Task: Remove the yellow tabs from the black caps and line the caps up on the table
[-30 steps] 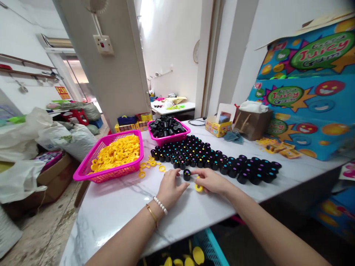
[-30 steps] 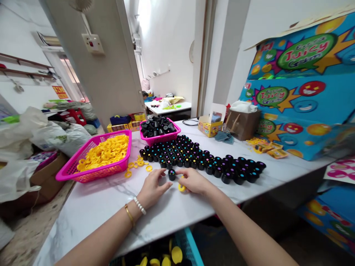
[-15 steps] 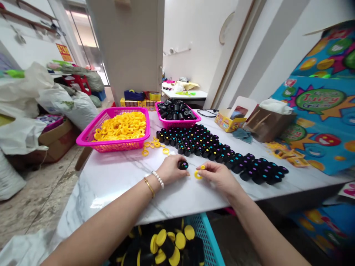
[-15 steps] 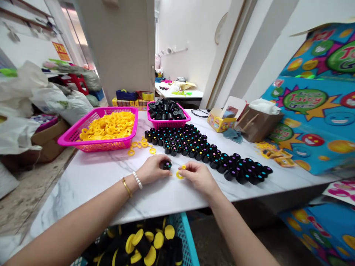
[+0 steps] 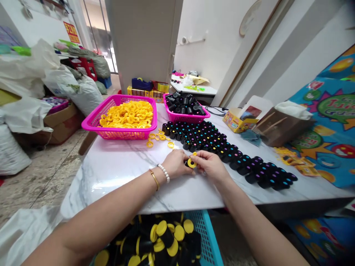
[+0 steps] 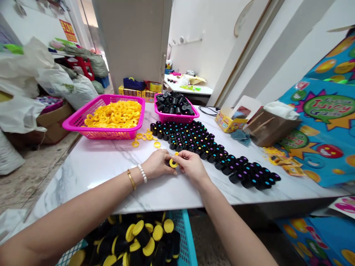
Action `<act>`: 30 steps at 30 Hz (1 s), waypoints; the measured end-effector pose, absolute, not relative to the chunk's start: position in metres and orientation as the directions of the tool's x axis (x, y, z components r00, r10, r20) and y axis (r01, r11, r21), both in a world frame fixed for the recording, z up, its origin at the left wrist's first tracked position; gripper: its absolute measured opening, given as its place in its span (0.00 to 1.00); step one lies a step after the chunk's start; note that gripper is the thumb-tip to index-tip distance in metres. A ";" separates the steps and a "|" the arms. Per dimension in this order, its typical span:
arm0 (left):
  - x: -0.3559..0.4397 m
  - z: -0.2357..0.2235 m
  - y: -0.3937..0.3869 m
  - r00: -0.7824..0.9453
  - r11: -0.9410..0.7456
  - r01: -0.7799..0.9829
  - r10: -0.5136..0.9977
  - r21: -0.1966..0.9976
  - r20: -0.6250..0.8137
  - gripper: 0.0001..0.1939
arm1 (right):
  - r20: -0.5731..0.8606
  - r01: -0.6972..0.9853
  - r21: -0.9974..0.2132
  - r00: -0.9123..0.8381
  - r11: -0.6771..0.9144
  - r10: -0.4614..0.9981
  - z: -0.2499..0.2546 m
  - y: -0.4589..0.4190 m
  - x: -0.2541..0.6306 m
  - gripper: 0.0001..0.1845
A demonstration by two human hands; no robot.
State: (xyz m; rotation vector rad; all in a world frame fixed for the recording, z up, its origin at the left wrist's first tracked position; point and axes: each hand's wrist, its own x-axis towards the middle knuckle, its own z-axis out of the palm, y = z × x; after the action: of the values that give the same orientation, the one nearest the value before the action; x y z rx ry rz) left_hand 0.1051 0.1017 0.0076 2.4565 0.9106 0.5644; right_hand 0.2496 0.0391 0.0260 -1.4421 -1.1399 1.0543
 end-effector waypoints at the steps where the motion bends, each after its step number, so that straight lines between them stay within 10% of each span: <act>1: 0.105 0.008 0.102 0.700 -0.675 0.500 0.684 0.543 0.205 0.20 | -0.059 0.129 -0.988 0.178 -0.083 0.982 0.026 0.041 0.250 0.18; 30: 0.103 0.019 0.094 0.710 -0.659 0.546 0.692 0.518 0.132 0.16 | -0.074 0.116 -0.989 0.149 -0.092 0.986 0.010 0.033 0.246 0.18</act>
State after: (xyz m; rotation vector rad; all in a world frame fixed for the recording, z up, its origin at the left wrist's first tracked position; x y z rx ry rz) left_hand 0.1030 0.0940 0.0195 2.4697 0.9515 0.4439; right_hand 0.2457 0.0327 0.0098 -1.4257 -1.1479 1.1003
